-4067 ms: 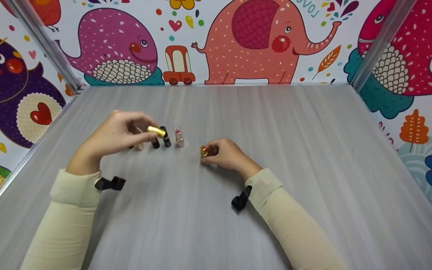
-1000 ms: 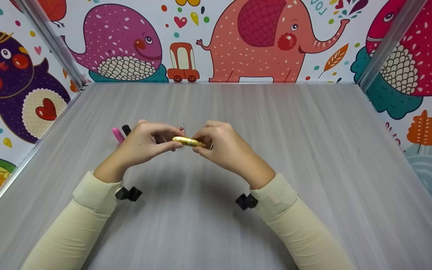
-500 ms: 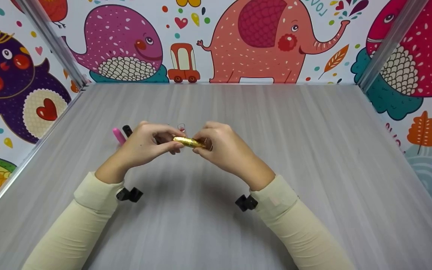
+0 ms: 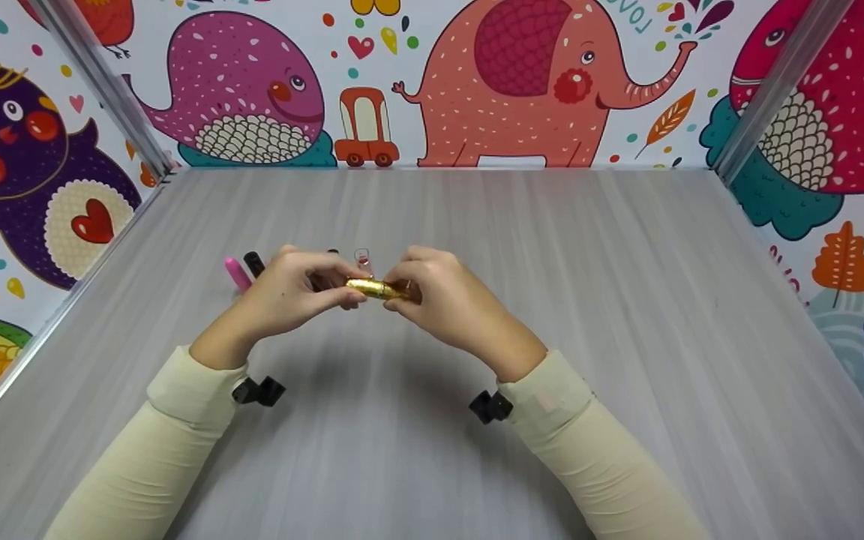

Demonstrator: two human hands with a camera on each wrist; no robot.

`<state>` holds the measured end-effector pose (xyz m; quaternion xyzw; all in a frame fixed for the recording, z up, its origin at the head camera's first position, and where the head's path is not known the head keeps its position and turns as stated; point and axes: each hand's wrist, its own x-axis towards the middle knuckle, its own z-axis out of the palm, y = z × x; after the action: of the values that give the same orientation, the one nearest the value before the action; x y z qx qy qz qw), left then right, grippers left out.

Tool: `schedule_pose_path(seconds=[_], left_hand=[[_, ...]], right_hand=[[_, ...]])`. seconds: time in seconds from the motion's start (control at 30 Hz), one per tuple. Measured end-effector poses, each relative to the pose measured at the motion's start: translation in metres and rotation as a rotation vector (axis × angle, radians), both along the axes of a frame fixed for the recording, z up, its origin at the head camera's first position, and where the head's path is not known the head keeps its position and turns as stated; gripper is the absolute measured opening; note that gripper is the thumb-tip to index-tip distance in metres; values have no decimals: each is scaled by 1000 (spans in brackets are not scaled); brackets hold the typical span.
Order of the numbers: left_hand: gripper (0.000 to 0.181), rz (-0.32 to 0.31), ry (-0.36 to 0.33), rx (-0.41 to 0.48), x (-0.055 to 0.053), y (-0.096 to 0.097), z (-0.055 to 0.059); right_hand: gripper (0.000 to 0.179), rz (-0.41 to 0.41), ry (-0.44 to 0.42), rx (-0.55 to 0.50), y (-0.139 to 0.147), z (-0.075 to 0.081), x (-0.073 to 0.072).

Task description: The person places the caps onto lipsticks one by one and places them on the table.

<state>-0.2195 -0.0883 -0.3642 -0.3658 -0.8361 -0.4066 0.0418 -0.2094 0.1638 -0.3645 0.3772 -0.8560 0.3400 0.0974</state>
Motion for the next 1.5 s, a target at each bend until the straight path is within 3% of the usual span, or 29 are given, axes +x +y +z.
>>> schedule_pose_path(seconds=[0.43,0.73,0.93,1.2,1.33,1.5], left_hand=[[15,-5,46,4,-1,2,-1],[15,70,86,-9,-3,2,-3],[15,149,113,-37,-6,3,-7],[16,224,139,-168,-16,0,-21],[18,230,171,-189,-19,-1,-25],[17,221,212,-190,-20,2,-26]], right_hand=[[19,11,25,-17,1,0,-2],[20,-14,-14,5,7,3,-6],[18,-77,-17,32,12,8,-6],[19,-127,-13,49,16,8,-8],[32,-209,-21,102,22,7,-13],[54,-329,-101,174,35,7,-23]])
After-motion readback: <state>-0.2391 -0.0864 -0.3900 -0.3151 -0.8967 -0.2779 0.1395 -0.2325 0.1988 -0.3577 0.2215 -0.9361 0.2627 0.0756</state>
